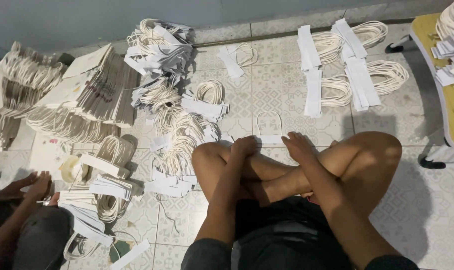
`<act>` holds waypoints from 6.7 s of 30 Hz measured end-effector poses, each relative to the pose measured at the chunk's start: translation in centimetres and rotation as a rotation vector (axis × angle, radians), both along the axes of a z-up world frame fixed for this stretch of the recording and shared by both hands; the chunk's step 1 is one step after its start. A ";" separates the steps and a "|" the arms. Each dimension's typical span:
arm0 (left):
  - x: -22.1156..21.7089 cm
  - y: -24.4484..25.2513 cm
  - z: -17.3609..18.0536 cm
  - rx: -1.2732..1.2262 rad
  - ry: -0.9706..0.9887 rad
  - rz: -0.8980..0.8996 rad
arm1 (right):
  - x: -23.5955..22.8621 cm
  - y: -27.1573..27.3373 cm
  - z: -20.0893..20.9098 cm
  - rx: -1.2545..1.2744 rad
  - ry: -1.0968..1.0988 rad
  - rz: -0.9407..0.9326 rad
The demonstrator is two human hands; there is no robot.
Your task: Assembling paper bag handles by attaching a paper loop to a reinforcement strip on the floor.
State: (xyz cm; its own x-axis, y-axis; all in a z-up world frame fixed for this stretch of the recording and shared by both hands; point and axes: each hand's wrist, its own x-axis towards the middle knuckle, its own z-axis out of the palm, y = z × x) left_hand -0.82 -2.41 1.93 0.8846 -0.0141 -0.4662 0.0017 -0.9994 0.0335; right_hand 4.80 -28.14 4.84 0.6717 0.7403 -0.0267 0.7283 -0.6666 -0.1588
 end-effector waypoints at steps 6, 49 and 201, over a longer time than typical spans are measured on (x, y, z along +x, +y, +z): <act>-0.4 -0.2 1.9 -0.010 0.041 -0.023 | -0.5 0.5 0.1 -0.065 0.032 0.029; 1.9 1.1 3.2 -0.179 -0.199 -0.032 | 1.7 6.3 4.8 -0.095 0.165 -0.132; 1.9 0.6 -2.1 -0.030 -0.256 0.001 | -1.8 15.1 0.8 -0.070 0.357 -0.250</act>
State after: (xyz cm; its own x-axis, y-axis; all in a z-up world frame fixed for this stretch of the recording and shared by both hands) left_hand 1.13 -1.77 -0.22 0.9737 -0.0238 -0.2266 -0.0098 -0.9980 0.0624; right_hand 3.01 -13.02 5.66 0.7695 0.5448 -0.3335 0.4514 -0.8332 -0.3196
